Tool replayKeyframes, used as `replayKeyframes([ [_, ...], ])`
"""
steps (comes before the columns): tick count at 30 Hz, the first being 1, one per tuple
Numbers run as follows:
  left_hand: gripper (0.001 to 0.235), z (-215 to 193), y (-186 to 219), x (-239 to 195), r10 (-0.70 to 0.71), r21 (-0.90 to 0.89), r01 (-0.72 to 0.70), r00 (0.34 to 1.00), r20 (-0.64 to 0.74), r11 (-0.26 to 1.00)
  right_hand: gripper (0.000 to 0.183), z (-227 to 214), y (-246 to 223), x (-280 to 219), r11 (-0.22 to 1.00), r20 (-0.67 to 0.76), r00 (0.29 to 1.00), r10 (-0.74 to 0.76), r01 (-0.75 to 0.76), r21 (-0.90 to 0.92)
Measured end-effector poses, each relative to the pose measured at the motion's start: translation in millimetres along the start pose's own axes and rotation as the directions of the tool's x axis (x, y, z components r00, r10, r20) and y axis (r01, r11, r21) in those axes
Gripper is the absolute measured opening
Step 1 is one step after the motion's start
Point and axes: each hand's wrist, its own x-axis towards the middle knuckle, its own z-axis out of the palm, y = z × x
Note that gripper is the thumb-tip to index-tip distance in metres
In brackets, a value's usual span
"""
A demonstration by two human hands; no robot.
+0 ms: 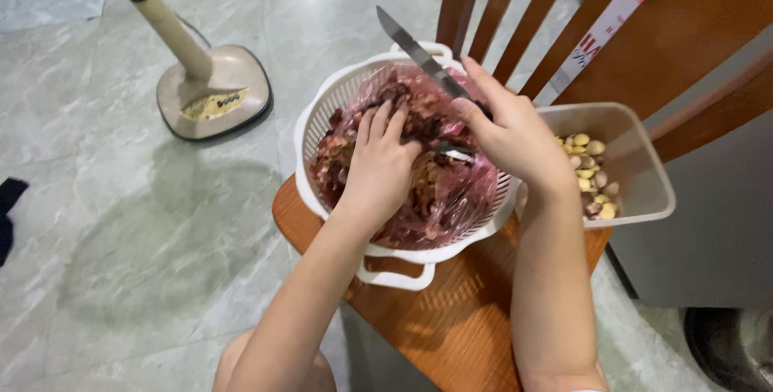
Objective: The person uses a knife to crack and peel the outer shells of nuts held in a white basket. The peeled nuts are placed into a clear container on the right, while the shells remain in the basket.
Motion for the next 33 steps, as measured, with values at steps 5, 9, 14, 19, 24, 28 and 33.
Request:
replayKeyframes([
  [5,0.014,-8,0,3,0.0,-0.06,0.01,0.987,0.16,0.998,0.061,1,3,2,0.991,0.007,0.991,0.133,-0.133,-0.004],
  [9,0.01,-24,-3,8,-0.128,0.014,0.128,0.961,0.246,0.992,0.06,5,5,3,0.999,0.019,0.999,0.048,-0.047,-0.015],
  [14,0.024,-58,-28,-12,-0.236,-0.007,0.242,0.952,0.196,0.97,0.059,5,4,2,1.0,0.033,0.999,0.011,-0.011,-0.003],
  [19,0.028,-60,-33,-22,-0.278,0.017,0.278,0.96,0.001,0.96,0.059,6,2,1,0.998,0.05,0.997,0.053,-0.051,-0.046],
  [24,0.032,-48,-20,-22,-0.206,-0.188,0.185,0.973,-0.101,0.965,0.058,6,1,1,1.0,0.032,0.999,-0.016,0.016,-0.019],
  [28,0.028,-46,-22,-23,-0.273,-0.122,0.253,0.943,-0.189,0.96,0.058,6,2,0,1.0,0.034,0.999,0.022,-0.023,0.008],
  [33,0.025,-50,-24,-24,-0.31,-0.321,0.267,0.946,-0.091,0.908,0.057,6,2,0,0.998,0.033,0.998,-0.062,0.063,-0.03],
])
